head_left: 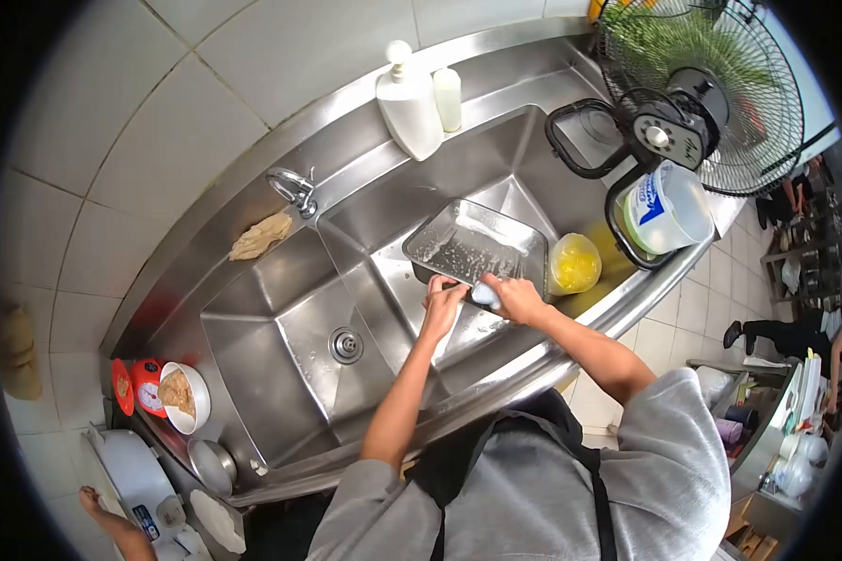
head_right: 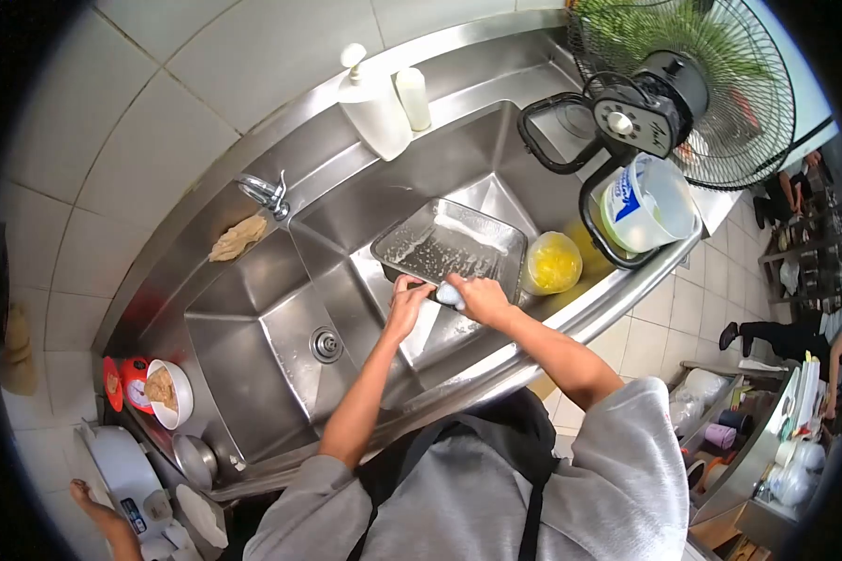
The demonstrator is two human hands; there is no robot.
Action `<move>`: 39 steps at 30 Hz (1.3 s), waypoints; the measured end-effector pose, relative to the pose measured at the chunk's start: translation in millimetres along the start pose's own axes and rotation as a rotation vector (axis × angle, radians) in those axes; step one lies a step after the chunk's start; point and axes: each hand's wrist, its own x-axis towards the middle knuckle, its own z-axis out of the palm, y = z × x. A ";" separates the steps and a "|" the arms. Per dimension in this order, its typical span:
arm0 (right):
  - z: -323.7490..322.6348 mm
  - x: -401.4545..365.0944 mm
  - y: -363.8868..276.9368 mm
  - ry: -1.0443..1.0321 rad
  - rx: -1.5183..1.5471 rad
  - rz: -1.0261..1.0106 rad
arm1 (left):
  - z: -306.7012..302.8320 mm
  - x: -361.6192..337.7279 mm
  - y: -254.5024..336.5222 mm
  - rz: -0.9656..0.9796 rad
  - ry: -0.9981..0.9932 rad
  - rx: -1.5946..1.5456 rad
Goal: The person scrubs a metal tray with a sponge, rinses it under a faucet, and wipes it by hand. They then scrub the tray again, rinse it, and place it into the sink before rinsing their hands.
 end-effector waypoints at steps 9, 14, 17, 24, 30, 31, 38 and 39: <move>-97.9 26.5 6.5 0.035 -0.164 -0.173 | -34.6 61.3 71.1 0.323 -0.262 0.838; -131.0 32.4 -5.5 0.414 -0.144 -0.290 | -42.7 63.7 96.8 0.158 -0.169 0.800; -70.3 39.9 -16.9 0.560 -0.081 -0.314 | -55.0 70.9 91.1 0.030 -0.112 0.711; -9.1 92.4 -46.5 0.686 0.103 -0.460 | -84.4 61.4 91.6 -0.114 -0.079 0.698; -56.0 183.0 15.5 0.912 0.318 -0.178 | -101.0 72.4 72.7 -0.066 -0.070 0.769; -49.4 205.6 30.8 0.822 0.567 -0.030 | -107.1 73.7 71.9 -0.091 -0.060 0.727; 17.0 245.3 85.5 0.148 1.079 0.279 | -109.4 65.2 61.0 -0.265 -0.022 0.389; 4.5 253.5 77.8 0.041 1.100 0.246 | -106.5 61.2 59.2 -0.279 0.020 0.273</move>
